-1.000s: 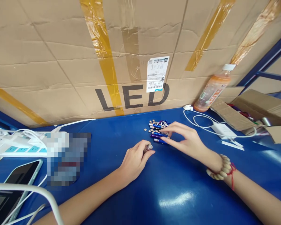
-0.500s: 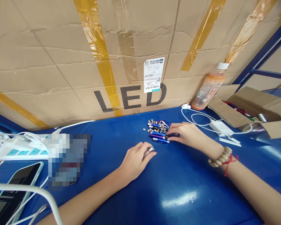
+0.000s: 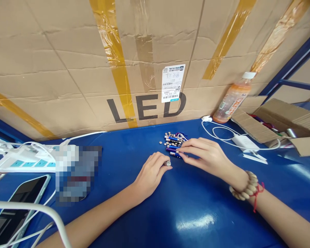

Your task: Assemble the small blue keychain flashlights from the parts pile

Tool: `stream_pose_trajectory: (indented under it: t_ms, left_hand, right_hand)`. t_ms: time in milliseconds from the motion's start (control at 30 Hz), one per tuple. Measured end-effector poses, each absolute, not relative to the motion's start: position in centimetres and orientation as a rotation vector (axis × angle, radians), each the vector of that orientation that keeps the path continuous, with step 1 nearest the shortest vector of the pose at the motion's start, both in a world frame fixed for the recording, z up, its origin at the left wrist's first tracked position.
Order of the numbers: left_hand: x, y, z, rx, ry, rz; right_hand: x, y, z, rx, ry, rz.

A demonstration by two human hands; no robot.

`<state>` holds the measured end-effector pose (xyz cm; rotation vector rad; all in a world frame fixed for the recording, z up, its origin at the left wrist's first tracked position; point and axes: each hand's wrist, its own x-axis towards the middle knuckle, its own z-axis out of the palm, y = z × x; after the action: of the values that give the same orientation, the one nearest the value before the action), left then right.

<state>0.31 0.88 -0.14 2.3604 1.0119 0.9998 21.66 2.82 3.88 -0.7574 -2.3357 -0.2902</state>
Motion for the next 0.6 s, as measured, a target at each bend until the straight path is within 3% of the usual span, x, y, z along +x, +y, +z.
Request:
stream_pose_trajectory:
  t_ms: [467, 600]
  left_hand:
    - [0.2, 1.0, -0.8, 2.439, 1.033, 0.962]
    - [0.3, 0.8, -0.5, 2.422, 1.111, 0.993]
  right_hand:
    - [19.6, 1.0, 2.9, -0.634, -2.351, 0.048]
    - [20.1, 1.6, 3.3, -0.756, -2.334, -0.029]
